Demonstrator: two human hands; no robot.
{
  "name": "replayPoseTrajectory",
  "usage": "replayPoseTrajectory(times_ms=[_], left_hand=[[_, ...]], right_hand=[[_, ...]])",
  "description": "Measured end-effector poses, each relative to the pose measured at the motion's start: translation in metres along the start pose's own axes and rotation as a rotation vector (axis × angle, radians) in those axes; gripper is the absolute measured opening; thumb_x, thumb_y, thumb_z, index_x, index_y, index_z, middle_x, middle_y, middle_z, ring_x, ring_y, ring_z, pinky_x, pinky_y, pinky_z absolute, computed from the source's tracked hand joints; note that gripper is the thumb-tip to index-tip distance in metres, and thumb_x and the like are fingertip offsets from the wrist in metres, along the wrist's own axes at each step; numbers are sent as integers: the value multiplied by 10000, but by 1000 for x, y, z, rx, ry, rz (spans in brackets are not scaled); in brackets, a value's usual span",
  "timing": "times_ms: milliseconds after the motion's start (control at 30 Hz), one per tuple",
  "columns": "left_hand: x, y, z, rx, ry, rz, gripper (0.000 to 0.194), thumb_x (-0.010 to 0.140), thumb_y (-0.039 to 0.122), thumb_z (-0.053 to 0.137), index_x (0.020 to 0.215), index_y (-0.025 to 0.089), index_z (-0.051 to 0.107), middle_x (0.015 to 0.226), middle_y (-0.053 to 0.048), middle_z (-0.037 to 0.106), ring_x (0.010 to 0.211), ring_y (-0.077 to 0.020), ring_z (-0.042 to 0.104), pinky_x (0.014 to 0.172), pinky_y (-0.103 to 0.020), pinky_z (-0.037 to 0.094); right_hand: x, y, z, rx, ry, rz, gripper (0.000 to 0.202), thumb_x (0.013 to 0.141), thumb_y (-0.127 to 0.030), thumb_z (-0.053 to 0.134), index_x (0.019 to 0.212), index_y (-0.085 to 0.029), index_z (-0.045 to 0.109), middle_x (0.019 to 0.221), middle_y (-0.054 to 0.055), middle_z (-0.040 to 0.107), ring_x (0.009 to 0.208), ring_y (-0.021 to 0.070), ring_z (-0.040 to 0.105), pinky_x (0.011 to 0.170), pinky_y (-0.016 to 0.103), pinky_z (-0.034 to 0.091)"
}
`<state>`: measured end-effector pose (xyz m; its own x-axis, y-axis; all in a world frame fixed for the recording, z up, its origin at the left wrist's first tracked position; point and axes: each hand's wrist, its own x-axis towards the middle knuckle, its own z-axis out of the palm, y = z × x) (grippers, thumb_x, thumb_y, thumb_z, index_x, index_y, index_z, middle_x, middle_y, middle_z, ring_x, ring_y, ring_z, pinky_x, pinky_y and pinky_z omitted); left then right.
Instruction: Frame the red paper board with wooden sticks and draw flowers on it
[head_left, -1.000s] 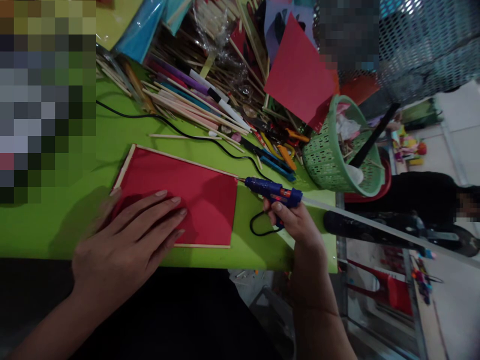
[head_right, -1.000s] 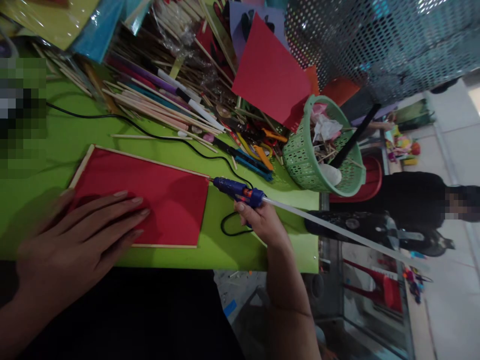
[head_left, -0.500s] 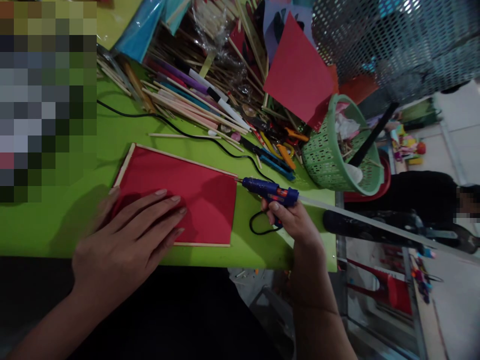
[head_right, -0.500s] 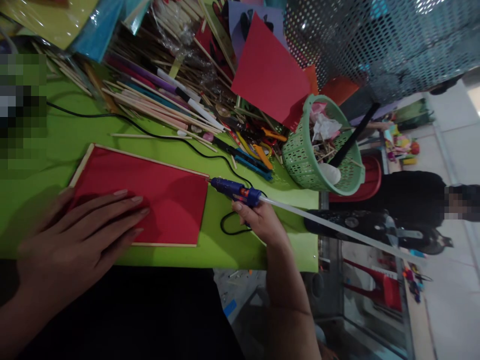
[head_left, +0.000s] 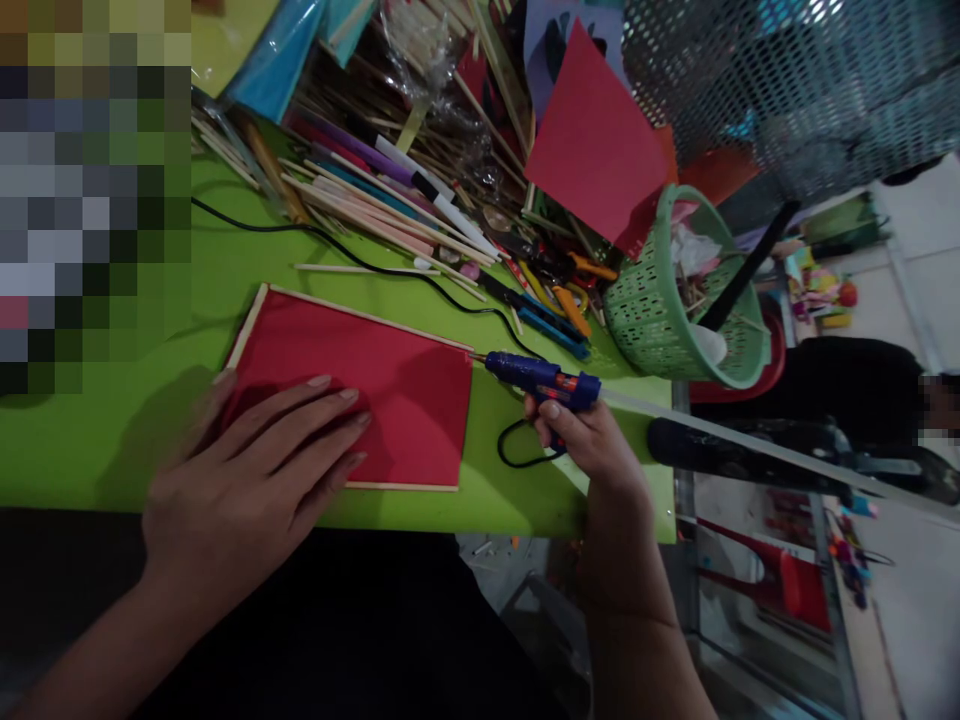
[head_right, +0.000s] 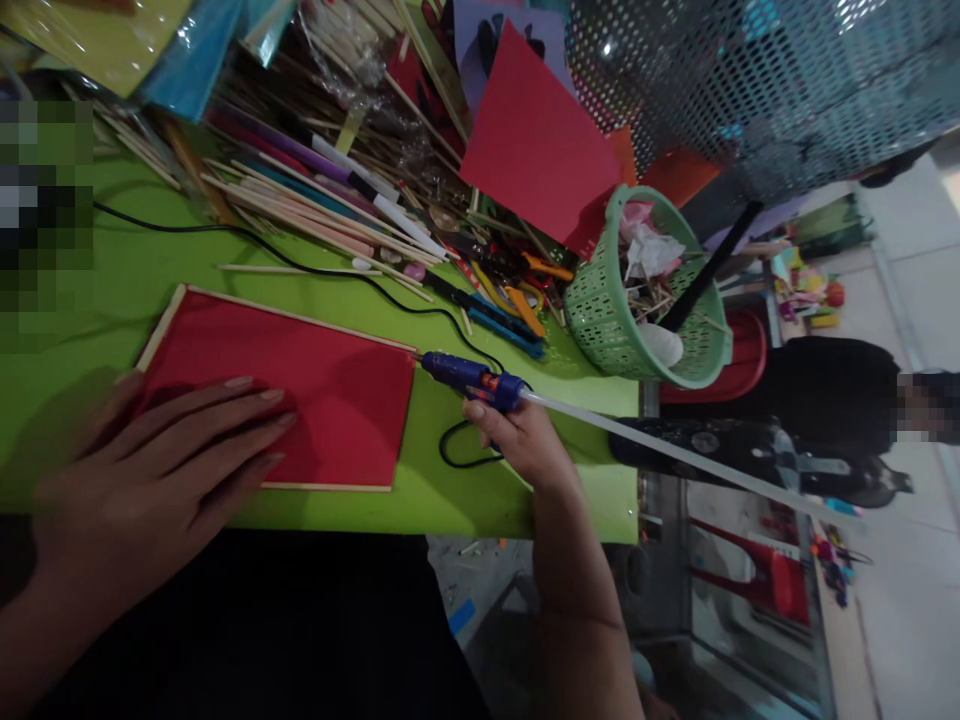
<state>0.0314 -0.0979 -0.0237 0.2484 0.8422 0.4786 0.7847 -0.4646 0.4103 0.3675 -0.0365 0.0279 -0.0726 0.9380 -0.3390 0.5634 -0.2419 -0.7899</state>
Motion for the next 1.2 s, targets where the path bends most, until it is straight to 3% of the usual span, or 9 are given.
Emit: replayPoseTrajectory(times_ms=[267,733,1067,1200], left_hand=[[-2,-1,0,10,-4,-2,299,974,230,668,1267,263,715,1344,-28,733,1264,-286,680,1210,-580,397],[0,4,-2,-51,-35,-81,360,997,247,620,1336,359,662,1402,16,697,1323,-259,646,1253,-555,375],[0,4,-3,-44,-32,-81,328,987,244,646,1304,311,694,1371,-4,719,1309,-255,655,1265,-517,365],[-1,4,-3,-43,-37,-93,343,984,254,656,1312,350,681,1382,21,710,1312,-252,654,1265,-541,362]], right_hand=[[0,-4,1,-19,8,25,519,801,-677,694,818,-159,664,559,-9,577,497,129,504,527,284,416],[1,-7,3,-31,-4,28,530,787,-699,702,821,-172,659,537,-23,559,489,128,488,513,280,420],[-8,4,-2,-3,-19,22,532,807,-708,704,761,-181,653,555,-13,569,501,129,495,517,278,406],[-10,4,-2,5,-14,23,522,823,-703,698,768,-185,652,564,-6,583,501,135,501,514,284,406]])
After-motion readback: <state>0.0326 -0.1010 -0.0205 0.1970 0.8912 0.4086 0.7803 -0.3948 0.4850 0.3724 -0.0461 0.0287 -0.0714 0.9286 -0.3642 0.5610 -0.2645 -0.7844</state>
